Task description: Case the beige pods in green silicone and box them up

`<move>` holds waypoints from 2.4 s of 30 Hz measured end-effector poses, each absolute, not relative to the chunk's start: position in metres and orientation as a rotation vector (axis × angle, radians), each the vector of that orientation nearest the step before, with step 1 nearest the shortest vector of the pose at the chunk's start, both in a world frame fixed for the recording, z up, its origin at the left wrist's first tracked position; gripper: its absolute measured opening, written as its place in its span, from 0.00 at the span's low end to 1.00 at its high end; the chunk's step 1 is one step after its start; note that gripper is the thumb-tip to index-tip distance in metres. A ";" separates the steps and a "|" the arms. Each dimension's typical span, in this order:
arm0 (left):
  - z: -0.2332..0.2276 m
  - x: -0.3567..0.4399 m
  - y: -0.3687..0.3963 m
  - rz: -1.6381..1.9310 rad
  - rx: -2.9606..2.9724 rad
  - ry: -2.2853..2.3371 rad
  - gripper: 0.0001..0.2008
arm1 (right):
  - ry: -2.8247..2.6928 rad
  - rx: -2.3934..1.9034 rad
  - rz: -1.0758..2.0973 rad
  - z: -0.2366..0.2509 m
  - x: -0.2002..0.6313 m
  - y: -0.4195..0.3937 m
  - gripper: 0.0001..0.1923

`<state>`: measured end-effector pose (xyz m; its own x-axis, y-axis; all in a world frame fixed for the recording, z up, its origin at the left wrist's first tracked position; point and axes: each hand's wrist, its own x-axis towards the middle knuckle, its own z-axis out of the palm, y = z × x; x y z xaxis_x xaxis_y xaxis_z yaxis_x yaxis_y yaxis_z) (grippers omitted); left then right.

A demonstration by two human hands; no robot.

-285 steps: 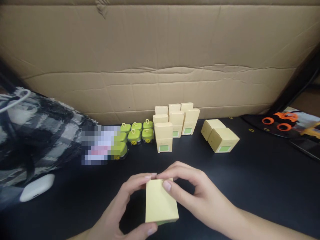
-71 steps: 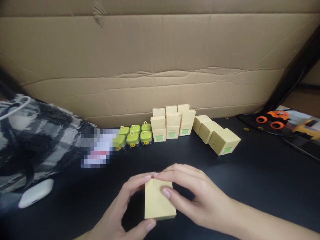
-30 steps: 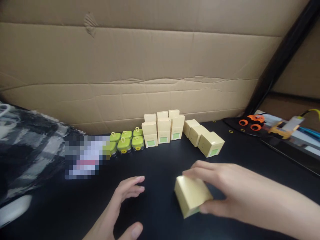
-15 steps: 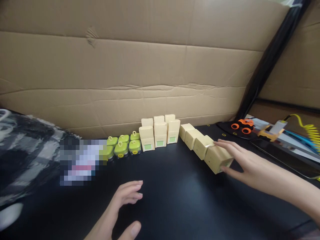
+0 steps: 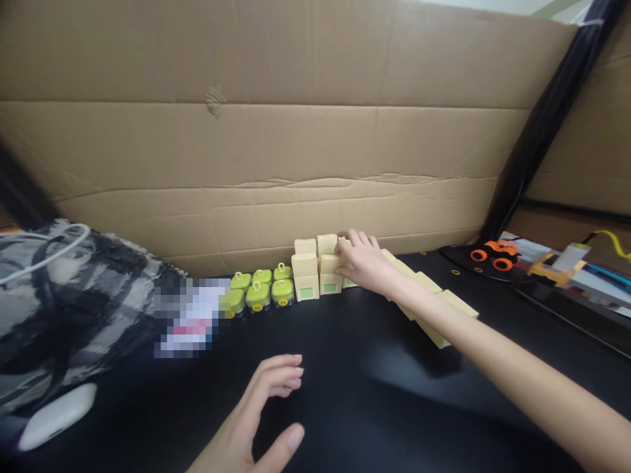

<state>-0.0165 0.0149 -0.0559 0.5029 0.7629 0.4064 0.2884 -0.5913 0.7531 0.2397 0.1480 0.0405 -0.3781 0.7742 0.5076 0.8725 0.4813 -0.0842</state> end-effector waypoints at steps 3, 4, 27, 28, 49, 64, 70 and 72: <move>-0.057 -0.016 0.016 1.033 2.191 0.808 0.25 | -2.269 -1.301 -0.132 0.044 0.243 0.124 0.05; -0.057 -0.016 0.017 1.052 2.203 0.812 0.25 | -2.285 -1.277 -0.066 0.046 0.243 0.112 0.04; -0.049 -0.020 0.016 1.284 2.301 0.749 0.18 | -2.584 -0.717 0.279 0.037 0.222 0.027 0.24; -0.049 -0.021 0.016 1.281 2.247 0.730 0.14 | -2.576 -0.744 0.288 0.036 0.223 0.029 0.24; -0.052 -0.017 0.014 1.036 2.046 0.856 0.26 | -2.438 -1.132 0.836 0.024 0.211 0.027 0.22; -0.053 -0.015 0.019 1.123 2.274 0.620 0.22 | -2.641 -0.913 -0.442 0.020 0.132 0.160 0.18; -0.048 -0.017 0.014 1.098 2.228 0.642 0.23 | -2.695 -0.887 -0.372 0.009 0.131 0.147 0.12; -0.047 -0.017 0.012 1.061 2.211 0.684 0.25 | -2.712 -0.840 -0.278 0.011 0.136 0.136 0.12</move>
<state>-0.0171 0.0117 -0.0472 0.5505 0.6604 0.5107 0.1926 -0.6957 0.6921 0.1359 0.1362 0.0105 -0.7887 0.5206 0.3270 0.5761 0.8116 0.0975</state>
